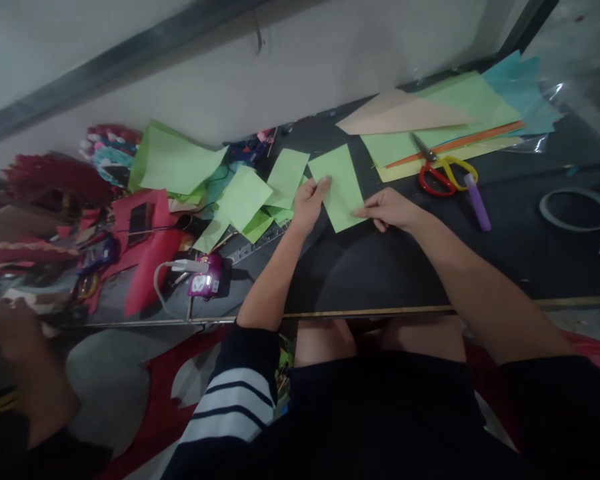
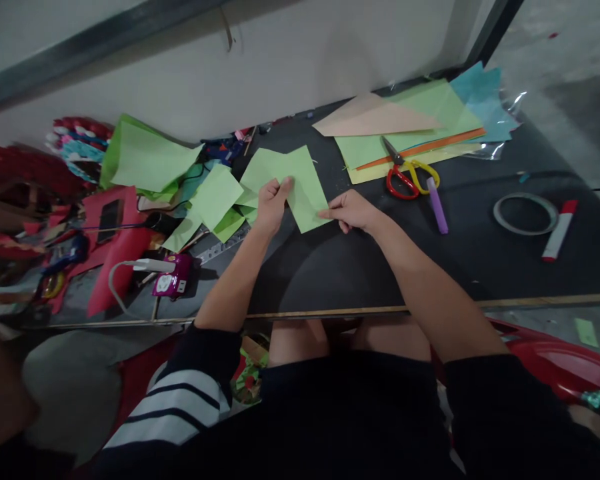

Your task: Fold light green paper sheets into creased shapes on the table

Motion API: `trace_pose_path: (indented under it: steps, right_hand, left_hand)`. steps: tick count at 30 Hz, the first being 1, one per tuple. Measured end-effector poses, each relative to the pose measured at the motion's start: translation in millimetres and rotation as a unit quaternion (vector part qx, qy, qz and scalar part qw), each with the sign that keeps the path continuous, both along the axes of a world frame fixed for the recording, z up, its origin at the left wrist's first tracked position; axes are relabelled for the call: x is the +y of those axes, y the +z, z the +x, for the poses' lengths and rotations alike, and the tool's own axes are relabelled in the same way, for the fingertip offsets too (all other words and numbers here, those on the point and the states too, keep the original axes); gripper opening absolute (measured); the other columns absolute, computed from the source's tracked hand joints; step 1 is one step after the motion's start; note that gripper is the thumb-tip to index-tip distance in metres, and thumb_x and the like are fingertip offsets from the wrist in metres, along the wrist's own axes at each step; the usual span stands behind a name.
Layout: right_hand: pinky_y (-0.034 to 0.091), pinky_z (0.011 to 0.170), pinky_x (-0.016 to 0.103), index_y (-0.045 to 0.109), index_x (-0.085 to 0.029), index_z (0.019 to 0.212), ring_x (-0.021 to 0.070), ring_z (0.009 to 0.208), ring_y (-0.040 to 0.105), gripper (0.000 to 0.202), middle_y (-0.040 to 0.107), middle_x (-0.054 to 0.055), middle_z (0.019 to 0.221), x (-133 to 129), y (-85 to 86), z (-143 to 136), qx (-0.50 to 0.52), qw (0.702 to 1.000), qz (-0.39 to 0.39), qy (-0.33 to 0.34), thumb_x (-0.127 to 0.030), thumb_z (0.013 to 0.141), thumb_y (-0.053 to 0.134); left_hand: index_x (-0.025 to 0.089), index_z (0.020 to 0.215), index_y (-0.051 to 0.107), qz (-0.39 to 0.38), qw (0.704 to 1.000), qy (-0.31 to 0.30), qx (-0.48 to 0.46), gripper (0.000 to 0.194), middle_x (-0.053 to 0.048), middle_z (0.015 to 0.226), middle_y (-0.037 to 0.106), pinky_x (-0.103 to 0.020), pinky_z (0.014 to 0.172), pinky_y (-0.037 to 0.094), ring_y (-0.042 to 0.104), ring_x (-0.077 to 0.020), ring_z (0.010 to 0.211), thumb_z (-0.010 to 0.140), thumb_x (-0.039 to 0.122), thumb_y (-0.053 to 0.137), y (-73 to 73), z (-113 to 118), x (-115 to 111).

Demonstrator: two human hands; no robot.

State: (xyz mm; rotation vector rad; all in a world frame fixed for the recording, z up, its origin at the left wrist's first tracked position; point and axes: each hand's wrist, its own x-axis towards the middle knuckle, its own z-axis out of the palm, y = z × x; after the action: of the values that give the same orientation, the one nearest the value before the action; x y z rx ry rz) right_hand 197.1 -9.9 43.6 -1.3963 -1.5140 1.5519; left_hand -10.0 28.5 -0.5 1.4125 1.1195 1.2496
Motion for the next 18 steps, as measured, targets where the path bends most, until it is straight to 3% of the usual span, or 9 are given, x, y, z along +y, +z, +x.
trace_pose_path:
  steps: [2, 6, 9, 13, 18]
  right_hand:
    - [0.033, 0.034, 0.016, 0.073, -0.018, 0.057, 0.0084, 0.037, 0.056, 0.034, 0.06, -0.003, 0.043, 0, 1.4, 1, 0.001, 1.0, -0.004, 0.019, -0.027, 0.068, 0.103]
    - [0.045, 0.042, 0.017, 0.081, -0.021, 0.073, 0.0094, 0.052, 0.066, 0.023, 0.076, -0.001, 0.067, 4, -0.9, -3, 0.062, 0.99, 0.031, -0.123, -0.036, 0.08, 0.097]
    - [0.044, 0.042, 0.019, 0.078, -0.022, 0.072, 0.0092, 0.051, 0.062, 0.032, 0.072, -0.003, 0.065, 6, -6.7, -5, 0.099, 0.976, 0.079, -0.175, -0.047, 0.077, 0.097]
    - [0.046, 0.045, 0.023, 0.075, -0.023, 0.066, 0.0113, 0.05, 0.059, 0.033, 0.067, -0.003, 0.058, 6, -13.5, -6, 0.101, 0.957, 0.166, -0.215, -0.046, 0.073, 0.099]
    - [0.047, 0.045, 0.025, 0.077, -0.022, 0.066, 0.0108, 0.048, 0.056, 0.034, 0.067, -0.002, 0.057, 9, -20.3, -5, 0.11, 0.948, 0.199, -0.222, -0.047, 0.068, 0.1]
  left_hand:
    - [0.022, 0.074, 0.063, -0.008, 1.0, 0.008, 0.018, 0.053, 0.002, 0.066, 0.064, -0.025, 0.059, 0.053, 0.063, -0.0129, 0.064, 0.094, 0.07, 0.075, -1.9, -4, -3]
    - [0.021, 0.069, 0.062, -0.048, 0.997, -0.049, 0.027, 0.049, 0.004, 0.062, 0.063, -0.022, 0.053, 0.047, 0.057, -0.0094, 0.056, 0.095, 0.06, 0.078, -0.6, -6, -16]
    - [0.02, 0.07, 0.067, -0.085, 0.993, -0.082, 0.025, 0.04, 0.001, 0.066, 0.071, -0.023, 0.055, 0.05, 0.061, -0.0106, 0.059, 0.095, 0.047, 0.08, 4.4, 0, -24]
    - [0.018, 0.065, 0.068, -0.118, 0.988, -0.093, 0.028, 0.035, 0.0, 0.065, 0.072, -0.023, 0.057, 0.048, 0.062, -0.0108, 0.059, 0.098, 0.028, 0.076, 12.0, 6, -29]
    - [0.018, 0.065, 0.066, -0.149, 0.986, -0.071, 0.014, 0.035, 0.002, 0.062, 0.067, -0.022, 0.055, 0.043, 0.056, -0.0088, 0.054, 0.099, 0.025, 0.074, 12.9, 10, -29]
